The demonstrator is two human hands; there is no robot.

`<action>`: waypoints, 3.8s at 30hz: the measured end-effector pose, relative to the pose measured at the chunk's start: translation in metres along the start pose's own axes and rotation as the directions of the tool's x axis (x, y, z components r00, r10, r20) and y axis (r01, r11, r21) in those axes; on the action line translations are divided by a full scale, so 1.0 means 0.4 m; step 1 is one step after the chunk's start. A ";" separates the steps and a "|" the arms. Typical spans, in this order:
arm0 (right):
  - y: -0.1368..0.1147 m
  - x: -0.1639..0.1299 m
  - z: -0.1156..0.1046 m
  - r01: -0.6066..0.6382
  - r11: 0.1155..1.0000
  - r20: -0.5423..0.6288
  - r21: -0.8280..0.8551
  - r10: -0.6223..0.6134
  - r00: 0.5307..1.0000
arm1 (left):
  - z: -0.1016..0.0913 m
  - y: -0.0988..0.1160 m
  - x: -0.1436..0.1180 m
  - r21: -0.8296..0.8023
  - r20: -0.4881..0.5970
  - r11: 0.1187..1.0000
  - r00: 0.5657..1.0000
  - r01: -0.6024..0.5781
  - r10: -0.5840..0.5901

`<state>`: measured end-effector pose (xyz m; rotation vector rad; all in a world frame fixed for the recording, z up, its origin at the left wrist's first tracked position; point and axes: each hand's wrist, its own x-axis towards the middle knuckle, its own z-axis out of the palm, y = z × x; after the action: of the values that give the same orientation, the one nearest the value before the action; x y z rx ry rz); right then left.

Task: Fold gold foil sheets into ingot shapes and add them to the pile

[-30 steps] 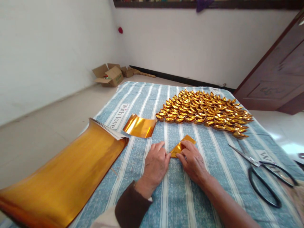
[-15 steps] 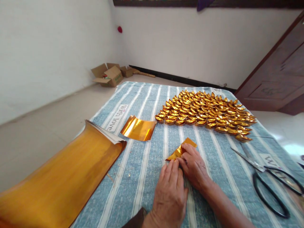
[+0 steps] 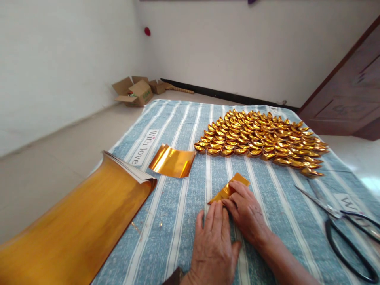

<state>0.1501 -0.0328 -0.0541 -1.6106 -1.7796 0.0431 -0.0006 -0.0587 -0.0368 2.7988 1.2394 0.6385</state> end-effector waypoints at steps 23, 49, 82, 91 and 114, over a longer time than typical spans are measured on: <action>-0.010 0.004 -0.002 -0.013 0.999 -0.003 -0.036 0.013 1.000 | -0.004 0.000 0.009 0.051 0.026 0.998 0.999 0.034 -0.036; -0.005 0.002 0.000 0.006 0.998 0.010 -0.065 -0.005 1.000 | -0.011 0.007 0.016 0.076 0.032 0.997 0.999 0.030 -0.032; 0.015 -0.002 -0.013 -0.048 0.995 0.023 -0.084 0.051 0.998 | -0.042 0.025 0.051 0.034 0.220 0.999 0.974 0.042 -0.048; 0.024 -0.005 -0.012 -0.097 0.994 0.015 0.058 0.097 0.995 | -0.054 0.005 0.058 -0.020 0.203 0.998 0.978 0.052 -0.047; 0.030 0.000 -0.007 -0.112 0.992 0.007 0.058 0.112 0.994 | -0.048 0.000 0.056 0.019 0.188 1.000 0.982 0.013 -0.017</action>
<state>0.1618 -0.0312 -0.0578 -1.6676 -1.6740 0.1497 0.0059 -0.0457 -0.0112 2.7829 1.2343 0.3525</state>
